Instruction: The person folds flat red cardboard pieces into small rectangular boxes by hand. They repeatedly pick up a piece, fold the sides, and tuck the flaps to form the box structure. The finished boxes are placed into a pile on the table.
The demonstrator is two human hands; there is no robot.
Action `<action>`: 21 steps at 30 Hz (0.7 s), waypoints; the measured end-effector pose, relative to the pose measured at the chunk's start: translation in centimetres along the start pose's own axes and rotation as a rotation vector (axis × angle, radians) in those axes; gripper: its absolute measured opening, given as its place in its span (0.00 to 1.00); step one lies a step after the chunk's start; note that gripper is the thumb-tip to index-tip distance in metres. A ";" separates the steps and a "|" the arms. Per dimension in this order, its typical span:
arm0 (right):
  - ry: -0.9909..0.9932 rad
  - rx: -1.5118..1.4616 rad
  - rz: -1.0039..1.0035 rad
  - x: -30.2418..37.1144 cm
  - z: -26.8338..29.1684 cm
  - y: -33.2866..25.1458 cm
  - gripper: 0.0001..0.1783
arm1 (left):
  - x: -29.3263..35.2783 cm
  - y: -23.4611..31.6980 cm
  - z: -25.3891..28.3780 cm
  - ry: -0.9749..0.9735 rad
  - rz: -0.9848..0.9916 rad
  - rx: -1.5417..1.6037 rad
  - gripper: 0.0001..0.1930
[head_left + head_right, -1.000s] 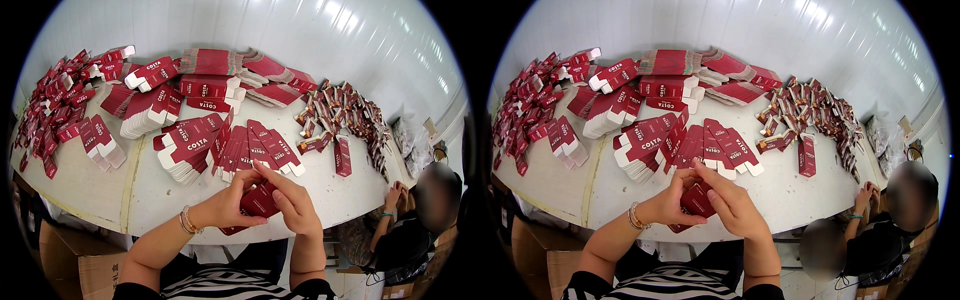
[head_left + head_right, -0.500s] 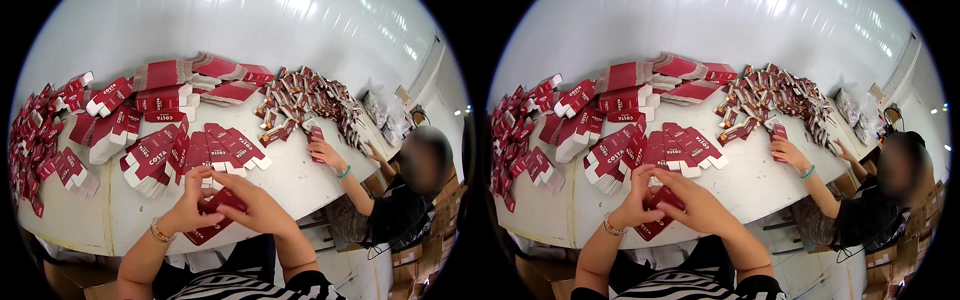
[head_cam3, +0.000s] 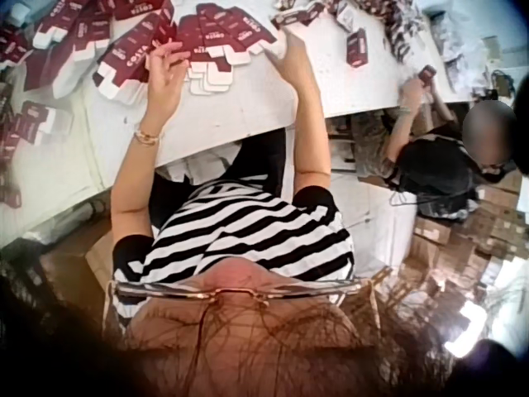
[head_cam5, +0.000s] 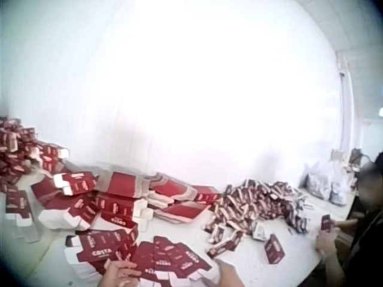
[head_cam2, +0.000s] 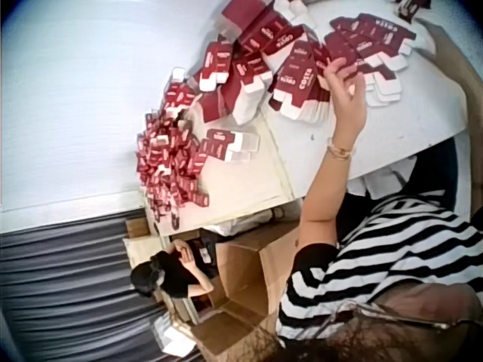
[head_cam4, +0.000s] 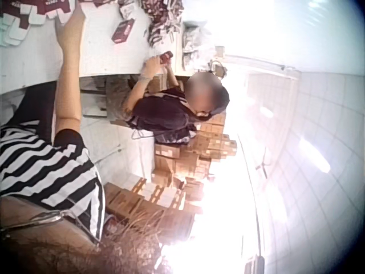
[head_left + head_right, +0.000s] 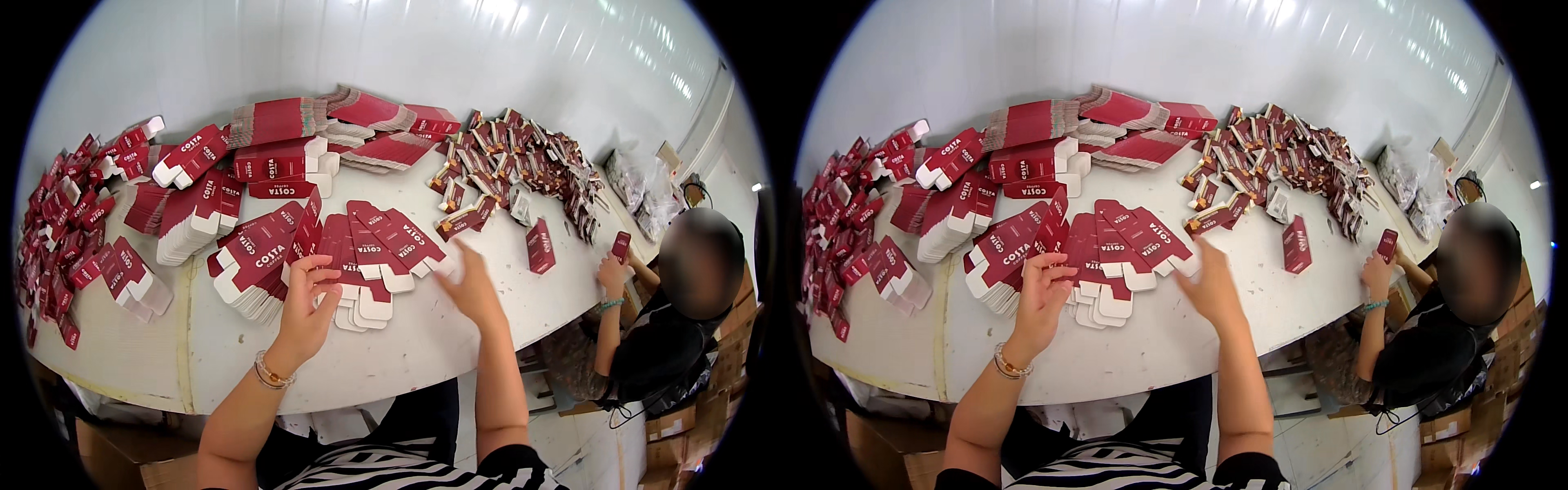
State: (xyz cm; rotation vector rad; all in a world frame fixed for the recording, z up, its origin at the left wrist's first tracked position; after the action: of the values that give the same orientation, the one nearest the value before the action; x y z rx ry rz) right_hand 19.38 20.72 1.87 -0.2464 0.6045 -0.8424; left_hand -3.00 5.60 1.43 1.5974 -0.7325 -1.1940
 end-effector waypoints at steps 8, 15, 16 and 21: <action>-0.197 0.276 0.161 -2.3 -3.7 -0.5 0.18 | -0.1 -0.2 -0.8 -0.085 0.039 0.077 0.15; 0.118 -0.744 -0.269 1.4 1.2 -6.4 0.05 | 0.9 -0.8 -1.6 -0.291 0.114 0.337 0.25; 0.109 -0.982 -0.314 2.5 1.1 -7.2 0.04 | 0.7 -0.8 -1.7 -0.374 0.105 0.343 0.29; -0.364 -1.685 -0.477 5.3 -3.4 -11.0 0.06 | 0.8 1.9 -2.4 -0.515 0.025 0.720 0.53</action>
State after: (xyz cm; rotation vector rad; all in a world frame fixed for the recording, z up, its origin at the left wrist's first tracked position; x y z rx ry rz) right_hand 13.17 9.65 1.80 -2.0850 0.7892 -0.5032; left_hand -0.33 5.06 2.98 1.8386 -1.6513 -1.4319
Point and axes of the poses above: each hand's wrist, its own x-axis away from the middle knuckle, its own z-axis out of the back of the hand, y = z × x, the point moved 5 cm from there along -x, towards the middle knuckle, and after that the axes turned 1 degree about -x, right-handed, at the moved point
